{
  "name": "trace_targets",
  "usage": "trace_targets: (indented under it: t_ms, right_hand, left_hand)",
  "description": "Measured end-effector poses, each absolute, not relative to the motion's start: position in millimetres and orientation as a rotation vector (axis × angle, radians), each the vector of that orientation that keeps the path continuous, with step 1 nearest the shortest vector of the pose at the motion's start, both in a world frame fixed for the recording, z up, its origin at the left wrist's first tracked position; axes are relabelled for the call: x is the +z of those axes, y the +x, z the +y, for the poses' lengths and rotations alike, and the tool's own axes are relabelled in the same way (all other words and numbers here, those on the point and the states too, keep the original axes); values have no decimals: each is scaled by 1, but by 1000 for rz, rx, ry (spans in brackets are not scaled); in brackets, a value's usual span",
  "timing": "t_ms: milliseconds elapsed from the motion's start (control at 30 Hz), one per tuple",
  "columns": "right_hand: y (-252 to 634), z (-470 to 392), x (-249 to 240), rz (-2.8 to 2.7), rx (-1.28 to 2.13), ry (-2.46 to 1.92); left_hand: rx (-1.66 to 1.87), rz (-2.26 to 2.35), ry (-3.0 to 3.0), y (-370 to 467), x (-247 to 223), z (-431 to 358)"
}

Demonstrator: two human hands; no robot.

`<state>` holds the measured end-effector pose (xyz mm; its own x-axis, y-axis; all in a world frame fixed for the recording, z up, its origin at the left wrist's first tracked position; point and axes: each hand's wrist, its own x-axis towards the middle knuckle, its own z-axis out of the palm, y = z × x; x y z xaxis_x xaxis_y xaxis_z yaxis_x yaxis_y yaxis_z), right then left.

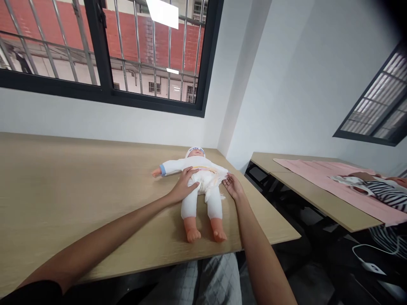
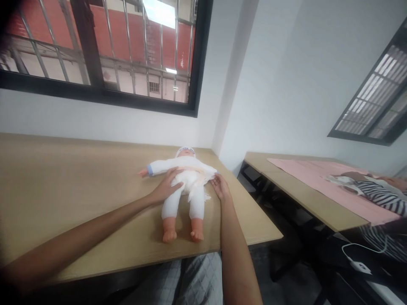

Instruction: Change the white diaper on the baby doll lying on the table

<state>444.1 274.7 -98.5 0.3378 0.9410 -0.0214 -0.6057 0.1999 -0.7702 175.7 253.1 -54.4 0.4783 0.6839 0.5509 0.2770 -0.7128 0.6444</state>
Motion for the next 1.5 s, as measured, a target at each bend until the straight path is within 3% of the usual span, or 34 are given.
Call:
trace_targets:
  t_ms: [367,667,1000,1500]
  right_hand:
    - [443,277,-102,-526,1195,-722]
    - [442,274,-103,-684,1242,-723]
    - [446,274,-102,-674,1237,-734]
    - [437,266,-87,-670,1201,-642]
  left_hand:
    - [1076,993,2490,174,-55,252]
    - [947,880,3026,226,-7,228]
    - [960,1034,3203,273,-47,250]
    - [1010,943,3208,269,-51,246]
